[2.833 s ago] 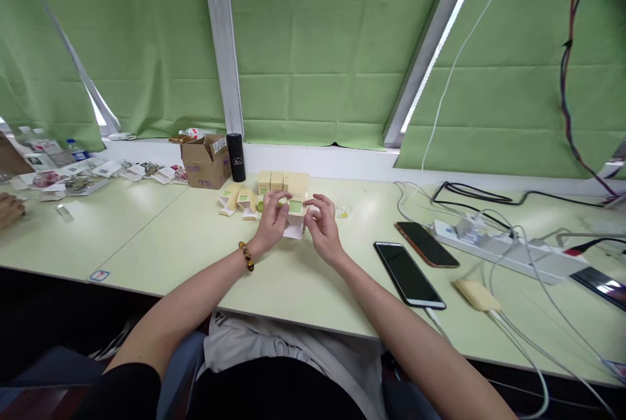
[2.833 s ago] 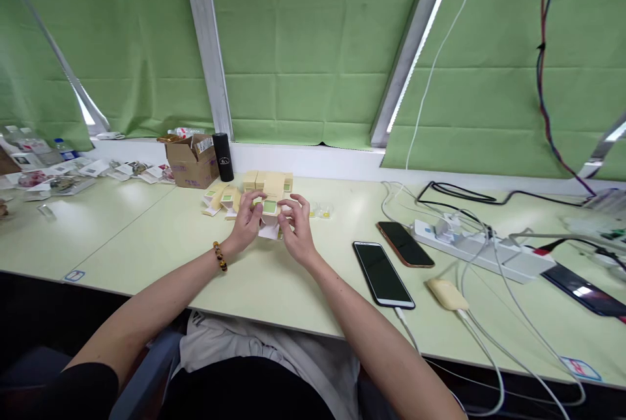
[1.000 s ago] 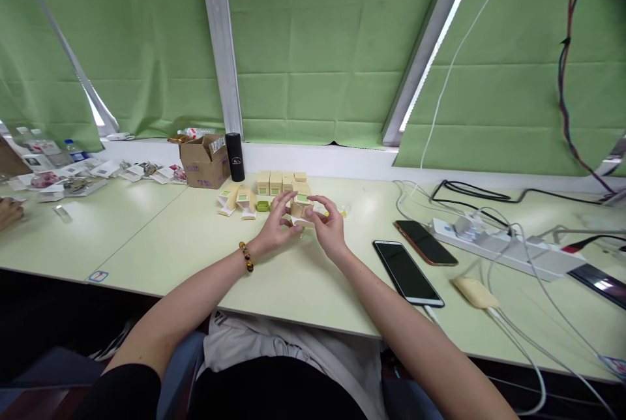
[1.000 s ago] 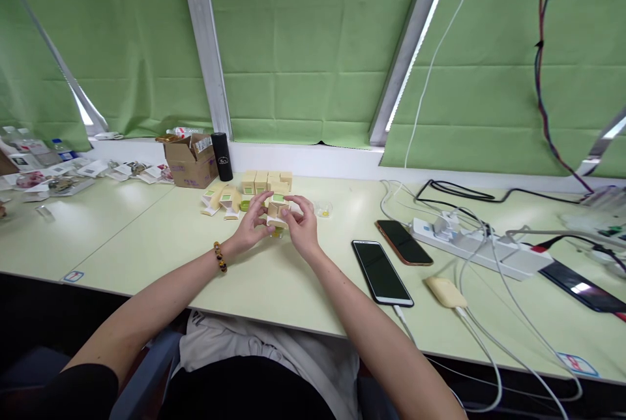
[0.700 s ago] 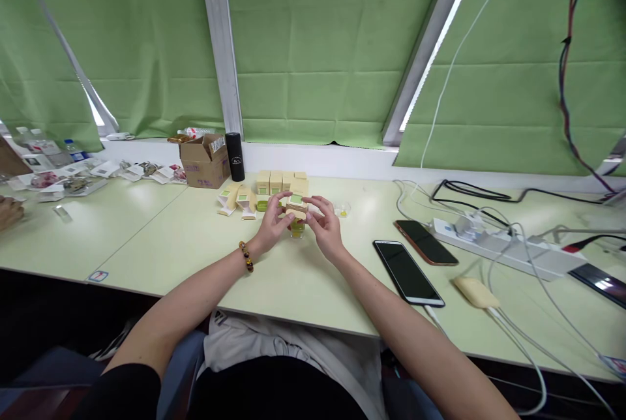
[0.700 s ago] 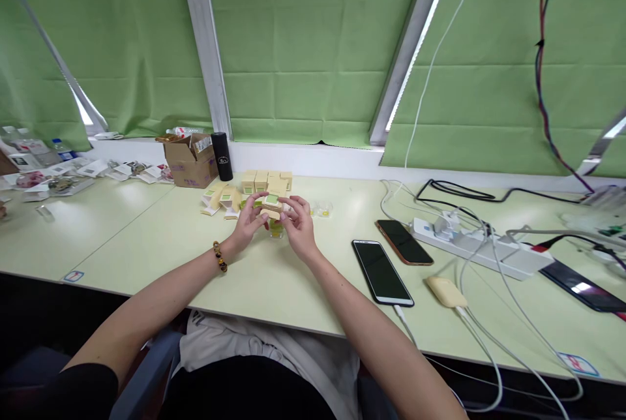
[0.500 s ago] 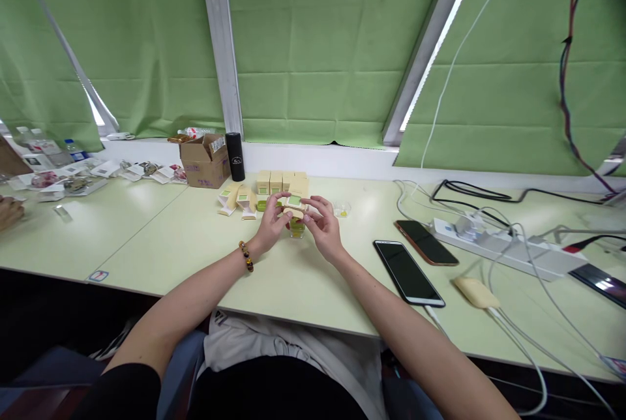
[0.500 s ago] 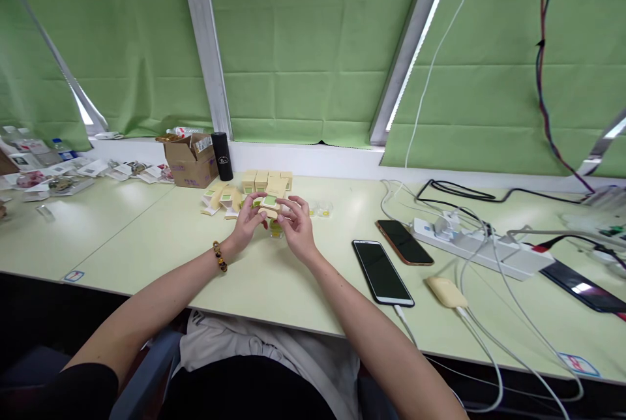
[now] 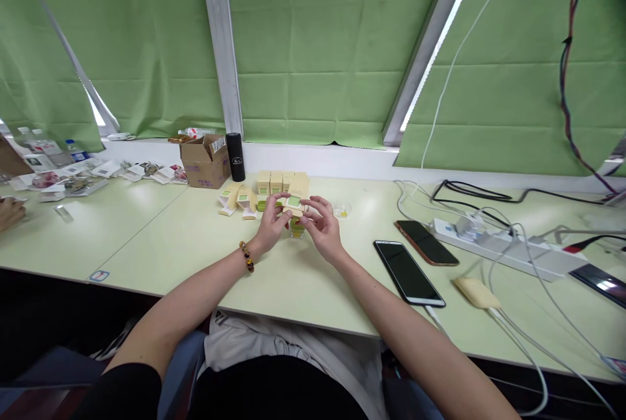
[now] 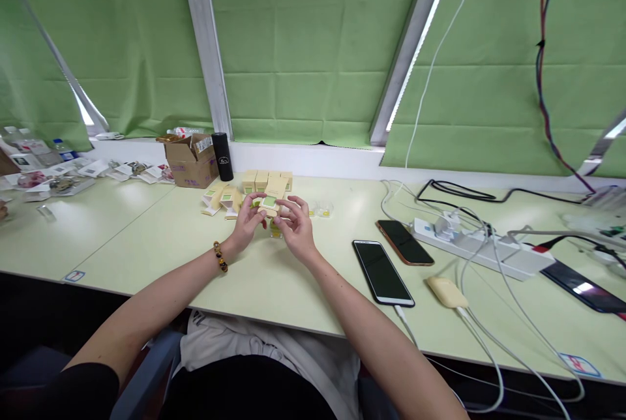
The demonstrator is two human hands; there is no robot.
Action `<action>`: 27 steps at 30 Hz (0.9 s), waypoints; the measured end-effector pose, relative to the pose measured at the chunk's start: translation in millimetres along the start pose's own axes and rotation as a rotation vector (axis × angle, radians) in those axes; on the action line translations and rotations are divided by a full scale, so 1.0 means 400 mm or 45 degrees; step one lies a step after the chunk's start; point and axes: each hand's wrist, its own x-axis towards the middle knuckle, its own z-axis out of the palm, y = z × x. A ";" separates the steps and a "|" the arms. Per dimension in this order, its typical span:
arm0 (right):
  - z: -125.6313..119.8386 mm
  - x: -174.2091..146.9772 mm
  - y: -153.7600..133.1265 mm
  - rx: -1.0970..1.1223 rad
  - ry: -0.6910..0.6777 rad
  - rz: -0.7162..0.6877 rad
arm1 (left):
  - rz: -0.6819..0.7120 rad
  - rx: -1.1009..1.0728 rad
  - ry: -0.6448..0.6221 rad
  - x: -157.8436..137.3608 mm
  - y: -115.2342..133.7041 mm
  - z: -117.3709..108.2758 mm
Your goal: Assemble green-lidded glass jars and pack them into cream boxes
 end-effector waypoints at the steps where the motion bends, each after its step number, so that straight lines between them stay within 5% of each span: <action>1: 0.000 0.000 -0.001 0.003 0.003 0.005 | 0.004 0.004 0.002 0.000 0.000 0.000; 27: 0.003 0.006 0.000 0.015 0.060 -0.013 | 0.200 0.273 0.036 -0.009 -0.009 -0.010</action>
